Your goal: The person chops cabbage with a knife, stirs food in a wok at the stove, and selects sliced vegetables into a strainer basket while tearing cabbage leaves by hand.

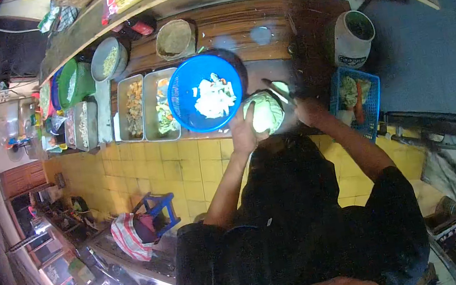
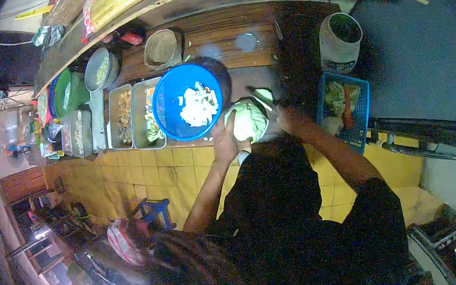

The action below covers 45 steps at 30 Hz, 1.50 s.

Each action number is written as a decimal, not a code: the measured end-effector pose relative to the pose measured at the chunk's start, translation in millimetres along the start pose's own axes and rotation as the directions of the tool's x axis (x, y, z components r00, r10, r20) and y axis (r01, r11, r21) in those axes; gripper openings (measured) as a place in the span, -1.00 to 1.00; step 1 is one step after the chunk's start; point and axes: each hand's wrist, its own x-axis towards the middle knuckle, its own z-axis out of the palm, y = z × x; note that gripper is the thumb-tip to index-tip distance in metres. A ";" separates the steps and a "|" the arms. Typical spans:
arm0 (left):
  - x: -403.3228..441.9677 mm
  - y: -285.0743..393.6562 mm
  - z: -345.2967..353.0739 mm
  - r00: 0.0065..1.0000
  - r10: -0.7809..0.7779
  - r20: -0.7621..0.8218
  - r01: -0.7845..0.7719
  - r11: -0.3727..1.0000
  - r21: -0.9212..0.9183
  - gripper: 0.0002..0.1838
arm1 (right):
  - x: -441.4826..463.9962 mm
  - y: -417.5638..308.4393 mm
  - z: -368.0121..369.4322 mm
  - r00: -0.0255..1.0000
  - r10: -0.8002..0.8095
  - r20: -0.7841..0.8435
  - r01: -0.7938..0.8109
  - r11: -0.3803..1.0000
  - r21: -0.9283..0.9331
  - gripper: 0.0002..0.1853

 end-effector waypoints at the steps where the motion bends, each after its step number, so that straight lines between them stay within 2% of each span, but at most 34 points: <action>1: 1.3 -0.3 -0.5 1.000 0.010 -0.006 -0.010 0.999 -0.042 0.04 | -0.5 -3.6 -11.8 1.000 -0.003 0.026 0.001 0.998 0.060 -0.66; 3: 3.3 0.2 0.2 1.000 0.002 0.006 -0.002 1.000 -0.022 0.05 | -0.3 -4.4 -29.0 0.999 -0.008 0.052 0.002 0.993 0.116 -0.66; 5: 2.6 0.2 0.1 1.000 -0.011 0.021 0.010 1.000 0.002 0.05 | -1.0 -2.2 -36.2 0.973 -0.185 0.136 0.163 0.974 0.158 -0.68; 9: 7.6 -2.0 1.7 0.997 0.063 -0.036 -0.062 0.998 0.030 0.01 | 3.2 -4.7 -39.9 0.957 -0.221 0.189 0.185 0.965 0.188 -0.62; 10: 8.0 -2.8 2.8 0.997 0.074 -0.039 -0.072 0.997 0.033 0.01 | 2.9 -9.2 -41.7 0.960 -0.206 0.188 0.186 0.976 0.117 -0.64; 11: 6.7 -1.4 4.8 0.998 -0.042 0.046 0.043 0.999 -0.022 0.10 | 3.1 -11.9 -42.5 0.965 -0.189 0.185 0.183 0.982 0.046 -0.67; 15: 5.4 2.0 0.9 0.993 -0.075 0.094 0.073 0.997 0.026 0.11 | 21.3 9.0 32.8 0.957 -0.210 0.202 0.215 0.977 -0.003 -0.67; 17: 2.1 2.3 -0.3 1.000 -0.031 0.007 0.031 0.999 0.015 0.10 | 24.5 4.7 46.6 0.989 -0.018 0.148 0.004 0.995 0.098 -0.65; 18: 2.7 5.1 -3.0 0.999 -0.033 0.001 0.032 0.999 0.017 0.10 | 26.0 1.1 40.2 0.989 -0.024 0.146 0.010 0.995 0.095 -0.65; 20: 1.4 12.3 -6.6 0.998 -0.064 -0.006 0.065 0.996 0.054 0.09 | 19.9 -1.6 28.9 0.993 -0.072 0.094 0.081 0.992 -0.092 -0.60; 22: 1.6 11.7 -1.0 0.998 -0.059 -0.025 0.060 0.996 0.064 0.07 | 11.8 -7.3 10.9 0.993 -0.092 0.074 0.096 0.993 -0.061 -0.56; 24: 3.2 13.9 1.6 0.993 -0.106 -0.051 0.111 0.986 0.123 0.04 | 1.5 -14.2 -10.3 0.987 -0.143 0.067 0.130 0.977 0.171 -0.70; 25: 4.6 13.0 3.8 0.993 -0.095 -0.070 0.102 0.989 0.102 0.07 | -4.8 -18.4 -16.8 0.988 -0.142 0.066 0.129 0.977 0.170 -0.70; 27: 5.2 9.2 4.6 0.994 -0.088 -0.058 0.093 0.992 0.085 0.08 | -20.0 -25.6 -21.3 0.993 -0.094 -0.065 0.106 0.969 0.224 -0.74; 28: 5.0 8.6 4.8 0.995 -0.082 -0.048 0.085 0.994 0.068 0.08 | -22.5 -23.7 -17.3 0.994 -0.090 -0.062 0.102 0.969 0.224 -0.74; 30: 5.9 9.4 5.5 0.995 -0.095 -0.040 0.098 0.991 0.094 0.08 | -25.6 -22.3 -12.7 0.990 -0.127 0.068 0.121 0.988 0.093 -0.69; 33: 8.4 7.8 6.2 0.994 -0.097 -0.042 0.101 0.987 0.121 0.08 | -34.9 -35.8 -11.1 0.997 -0.083 0.005 0.081 0.984 0.156 -0.75; 37: 9.5 6.1 8.1 0.993 -0.098 -0.063 0.104 0.991 0.088 0.07 | -24.2 -33.7 14.1 0.998 -0.049 0.044 0.042 0.988 0.152 -0.72; 39: 10.3 7.7 5.7 0.993 -0.107 -0.058 0.112 0.990 0.083 0.08 | -18.5 -36.0 22.3 0.991 0.067 0.119 -0.079 0.992 0.096 -0.72; 41: 5.7 10.1 7.1 0.993 -0.106 -0.057 0.110 0.991 0.076 0.08 | -11.5 -14.0 64.1 0.995 0.054 0.084 -0.066 0.987 0.146 -0.69; 43: 3.7 8.5 5.7 0.993 -0.098 -0.071 0.108 0.981 0.163 0.09 | 1.8 -10.9 69.0 0.999 0.038 0.022 -0.042 0.978 0.202 -0.66; 44: 10.2 7.1 8.3 0.992 -0.093 -0.084 0.106 0.981 0.165 0.09 | 10.9 -6.2 68.8 0.997 0.063 0.032 -0.067 0.991 0.118 -0.68; 45: 6.4 10.2 10.1 0.983 -0.167 -0.074 0.176 0.973 0.150 0.10 | 6.7 -6.1 71.3 0.993 0.100 0.058 -0.102 0.994 0.039 -0.69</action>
